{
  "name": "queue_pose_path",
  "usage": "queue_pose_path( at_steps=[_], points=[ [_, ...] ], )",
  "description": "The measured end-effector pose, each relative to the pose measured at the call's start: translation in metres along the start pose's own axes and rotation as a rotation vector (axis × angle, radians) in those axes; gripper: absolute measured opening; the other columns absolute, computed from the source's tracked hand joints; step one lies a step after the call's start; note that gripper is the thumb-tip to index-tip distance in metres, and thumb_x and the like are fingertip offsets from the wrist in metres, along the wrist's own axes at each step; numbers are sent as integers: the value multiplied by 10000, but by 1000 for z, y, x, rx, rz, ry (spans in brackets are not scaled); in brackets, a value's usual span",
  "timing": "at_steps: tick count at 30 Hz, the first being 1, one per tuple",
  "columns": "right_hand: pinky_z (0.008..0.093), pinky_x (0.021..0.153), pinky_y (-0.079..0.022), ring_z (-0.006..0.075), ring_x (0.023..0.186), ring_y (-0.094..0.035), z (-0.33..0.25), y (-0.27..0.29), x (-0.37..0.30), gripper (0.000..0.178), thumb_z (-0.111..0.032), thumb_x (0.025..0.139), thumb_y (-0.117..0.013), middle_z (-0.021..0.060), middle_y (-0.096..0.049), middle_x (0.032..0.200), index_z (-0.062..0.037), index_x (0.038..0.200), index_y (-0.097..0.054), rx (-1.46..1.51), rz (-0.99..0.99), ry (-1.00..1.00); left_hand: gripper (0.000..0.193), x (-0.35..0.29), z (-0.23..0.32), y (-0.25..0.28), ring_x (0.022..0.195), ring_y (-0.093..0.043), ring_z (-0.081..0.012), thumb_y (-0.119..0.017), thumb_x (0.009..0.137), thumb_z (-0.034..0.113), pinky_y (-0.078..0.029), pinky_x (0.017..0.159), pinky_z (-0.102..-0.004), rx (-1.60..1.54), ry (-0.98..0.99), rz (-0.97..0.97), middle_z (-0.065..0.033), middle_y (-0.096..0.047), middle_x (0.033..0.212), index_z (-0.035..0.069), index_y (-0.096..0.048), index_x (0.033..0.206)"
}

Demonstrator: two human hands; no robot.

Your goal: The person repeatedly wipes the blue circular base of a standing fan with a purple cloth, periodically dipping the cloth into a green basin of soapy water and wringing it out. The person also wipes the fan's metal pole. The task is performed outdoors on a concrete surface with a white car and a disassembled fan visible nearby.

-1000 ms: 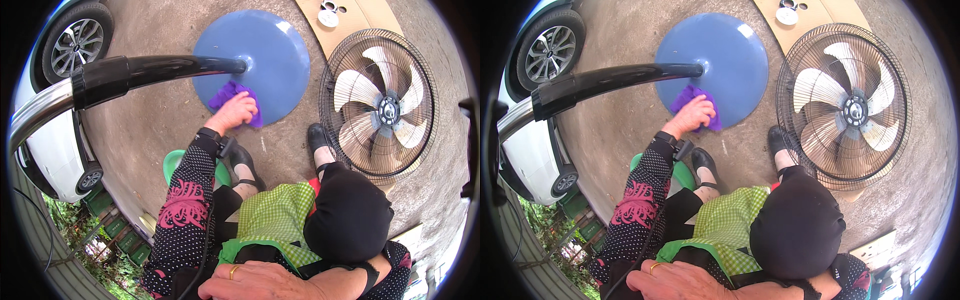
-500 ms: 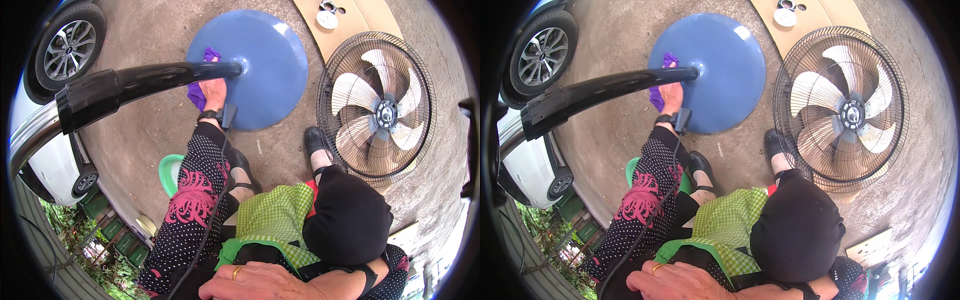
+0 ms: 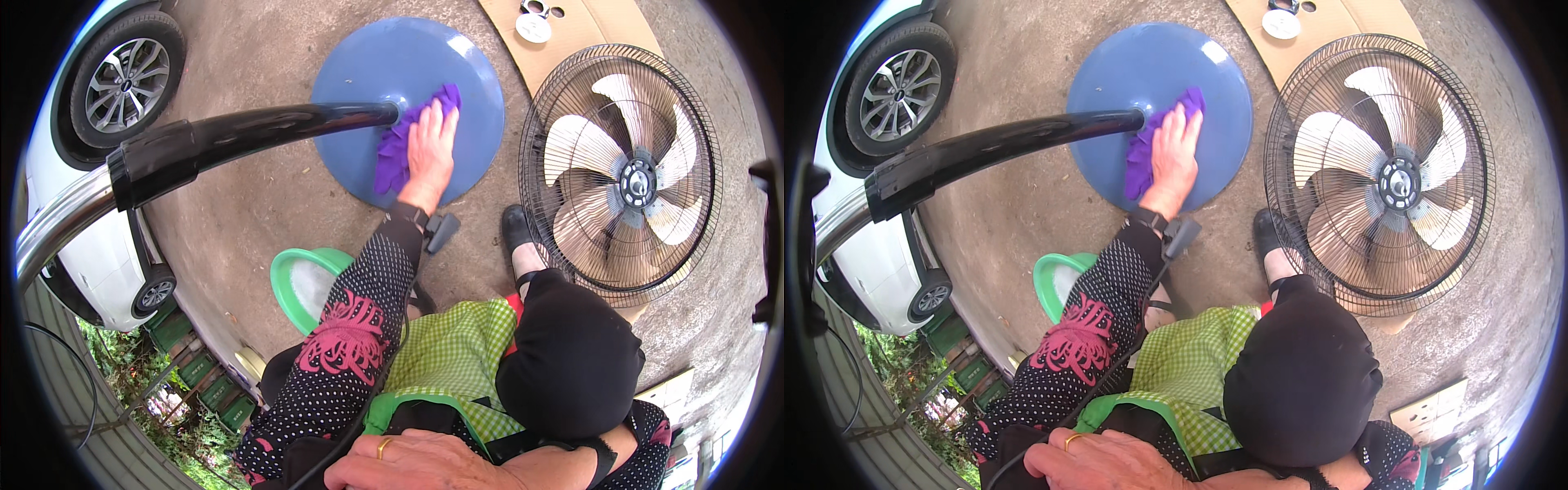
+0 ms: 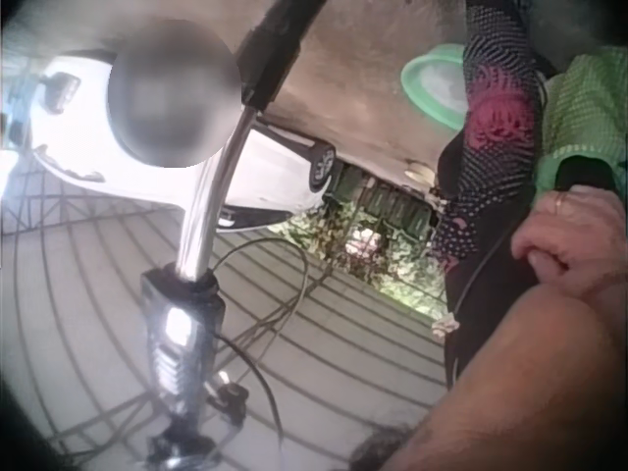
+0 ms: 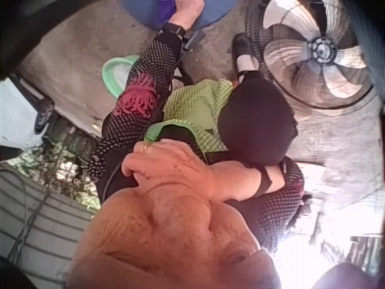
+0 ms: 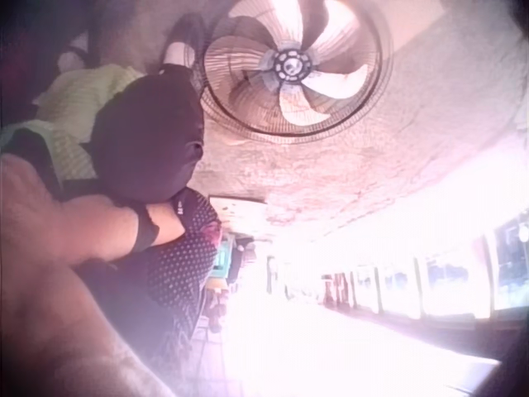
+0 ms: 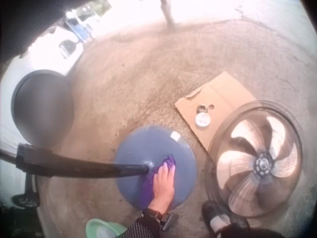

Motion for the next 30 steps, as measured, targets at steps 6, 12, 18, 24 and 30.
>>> queue_pose_path(
  at_steps=[6, 12, 18, 24, 30],
  points=[
    [320, 852, -439, 216, 1031, -577, -1, 4, 7, 234, -128, 927, -526, 72, -576, 1053, -104, 1154, -581, 40, -25, -37, 527, 86, -61, -18, 1371, -380, -421, -425, 988, 118, -352, 1120, -481, 111, 553, -219, -316, -306, 1511, 37, -311, 1496],
    [320, 835, -440, 215, 1008, -575, -5, 7, 9, 221, -132, 924, -528, 70, -567, 1032, -108, 1138, -580, 65, -23, -37, 659, 64, -49, -17, 1374, -348, -478, -521, 915, 126, -307, 1149, -505, 109, 476, -183, -363, -298, 1489, 40, -264, 1516],
    [320, 819, -441, 213, 985, -574, -7, 8, 5, 209, -135, 921, -531, 69, -558, 1011, -111, 1123, -579, 78, -47, -39, 662, 3, -22, -2, 1340, -406, -424, -571, 804, -9, -338, 1133, -483, -87, 185, -49, -262, -408, 1453, 108, -459, 1445],
    [321, 803, -442, 212, 962, -572, -6, 7, 2, 196, -139, 918, -533, 67, -550, 990, -115, 1107, -579, 83, -77, -56, 646, -70, -56, 15, 1329, -436, -370, -585, 767, -21, -383, 1111, -442, -93, 200, -113, -178, -455, 1440, 170, -542, 1383],
    [321, 786, -443, 211, 939, -570, -2, 6, 4, 183, -143, 915, -535, 66, -541, 969, -119, 1091, -578, 87, -80, -76, 602, -73, -132, 25, 1345, -423, -403, -514, 826, -76, -345, 1143, -454, -225, 345, -57, -224, -461, 1439, 147, -544, 1385]
  ],
)
Point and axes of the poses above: each hand's wrist, its own x-axis towards the middle knuckle, its own y-axis out of the back of the hand, z = x × y, the point moved 5 cm from there along x, towards the middle knuckle
